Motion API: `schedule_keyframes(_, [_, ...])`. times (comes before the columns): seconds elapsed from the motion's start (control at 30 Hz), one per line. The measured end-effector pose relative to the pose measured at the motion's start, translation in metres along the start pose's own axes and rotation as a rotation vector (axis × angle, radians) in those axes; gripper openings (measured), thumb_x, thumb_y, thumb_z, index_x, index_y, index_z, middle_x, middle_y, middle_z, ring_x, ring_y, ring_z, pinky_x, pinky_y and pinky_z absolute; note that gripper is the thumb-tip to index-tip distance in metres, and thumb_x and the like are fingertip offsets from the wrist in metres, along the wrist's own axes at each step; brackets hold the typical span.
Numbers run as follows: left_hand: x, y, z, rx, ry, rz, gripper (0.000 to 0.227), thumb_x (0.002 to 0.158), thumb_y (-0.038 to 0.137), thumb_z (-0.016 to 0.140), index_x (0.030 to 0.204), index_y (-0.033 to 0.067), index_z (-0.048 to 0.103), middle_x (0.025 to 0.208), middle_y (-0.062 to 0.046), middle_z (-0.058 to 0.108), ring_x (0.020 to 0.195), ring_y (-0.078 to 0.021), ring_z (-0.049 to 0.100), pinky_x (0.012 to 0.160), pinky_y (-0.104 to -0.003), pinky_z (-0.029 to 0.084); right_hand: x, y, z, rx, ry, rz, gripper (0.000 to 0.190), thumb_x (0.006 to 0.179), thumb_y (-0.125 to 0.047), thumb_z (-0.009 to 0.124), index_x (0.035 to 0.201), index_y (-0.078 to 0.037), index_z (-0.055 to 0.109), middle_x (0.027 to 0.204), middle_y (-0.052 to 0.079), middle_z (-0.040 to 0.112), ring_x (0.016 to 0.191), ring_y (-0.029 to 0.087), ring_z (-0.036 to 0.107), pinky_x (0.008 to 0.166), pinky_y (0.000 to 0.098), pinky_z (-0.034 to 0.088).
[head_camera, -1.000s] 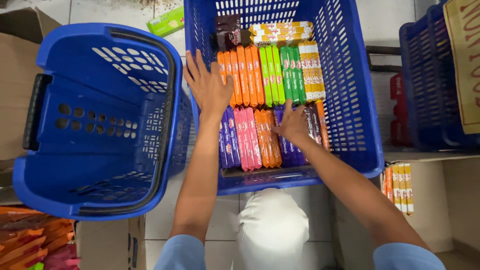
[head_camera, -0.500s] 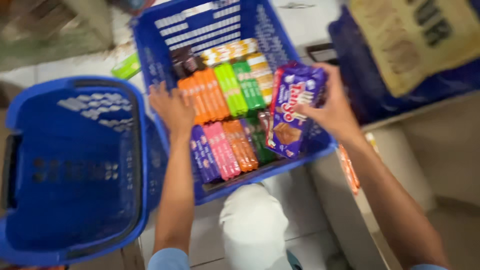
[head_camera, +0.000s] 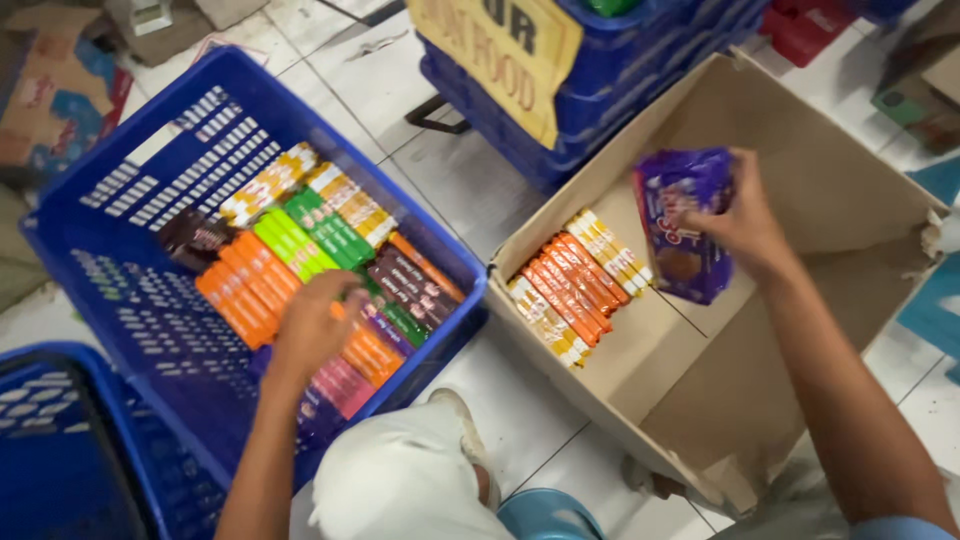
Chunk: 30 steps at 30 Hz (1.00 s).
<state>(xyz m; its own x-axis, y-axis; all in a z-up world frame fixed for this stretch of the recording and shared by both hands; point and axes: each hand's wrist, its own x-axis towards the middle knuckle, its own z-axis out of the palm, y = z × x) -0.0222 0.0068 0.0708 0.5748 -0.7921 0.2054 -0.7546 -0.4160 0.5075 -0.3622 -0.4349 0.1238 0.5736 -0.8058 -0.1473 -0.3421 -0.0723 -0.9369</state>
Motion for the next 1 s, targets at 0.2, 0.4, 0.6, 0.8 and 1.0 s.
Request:
schedule_keyframes(0.2, [0.017, 0.115, 0.04, 0.002, -0.309, 0.643, 0.037, 0.096, 0.035, 0.06, 0.125, 0.0124, 0.065, 0.147, -0.014, 0.056, 0.133, -0.0359, 0.053, 0.106, -0.056, 0.041, 0.085, 0.153, -0.013, -0.725, 0.059, -0.298, 0.101, 0.059, -0.026, 0.09, 0.146, -0.006, 0.045, 0.121, 0.027, 0.063, 0.108, 0.045, 0.058, 0.092, 0.0515, 0.045])
schedule_keyframes(0.4, [0.005, 0.105, 0.07, 0.213, -0.466, 0.873, 0.069, 0.095, 0.039, 0.065, 0.154, 0.0162, 0.039, 0.166, -0.021, 0.027, 0.154, -0.0308, 0.027, 0.121, -0.057, 0.021, 0.111, 0.183, 0.032, -0.752, 0.037, 0.072, 0.087, 0.085, -0.062, 0.07, 0.154, -0.016, 0.044, 0.121, 0.029, 0.059, 0.114, 0.047, 0.057, 0.094, 0.0543, 0.048])
schedule_keyframes(0.6, [0.004, 0.103, 0.073, 0.3, -0.422, 0.846, 0.067, 0.089, 0.039, 0.067, 0.149, 0.0164, 0.048, 0.165, -0.012, 0.035, 0.151, -0.027, 0.034, 0.113, -0.05, 0.029, 0.159, 0.253, 0.064, -0.711, -0.116, 0.116, 0.093, 0.072, -0.06, 0.072, 0.152, -0.022, 0.042, 0.128, 0.027, 0.062, 0.118, 0.045, 0.06, 0.094, 0.0542, 0.049])
schedule_keyframes(0.8, [0.009, 0.11, 0.071, 0.304, -0.408, 0.832, 0.05, 0.092, 0.032, 0.062, 0.138, 0.0137, 0.056, 0.161, -0.011, 0.042, 0.146, -0.0276, 0.04, 0.107, -0.047, 0.034, 0.167, 0.298, 0.049, -0.399, -0.14, 0.145, 0.062, 0.1, -0.051, 0.052, 0.152, -0.016, 0.049, 0.139, 0.016, 0.064, 0.128, 0.032, 0.061, 0.111, 0.0398, 0.042])
schedule_keyframes(1.0, [0.008, 0.111, 0.073, 0.347, -0.392, 0.818, 0.051, 0.091, 0.035, 0.061, 0.138, 0.0154, 0.055, 0.161, -0.009, 0.041, 0.148, -0.0247, 0.038, 0.108, -0.047, 0.034, 0.129, 0.302, 0.004, -0.491, -0.075, 0.529, 0.061, 0.089, -0.06, 0.056, 0.13, -0.016, 0.069, 0.116, 0.015, 0.074, 0.079, 0.031, 0.074, 0.074, 0.0388, 0.059])
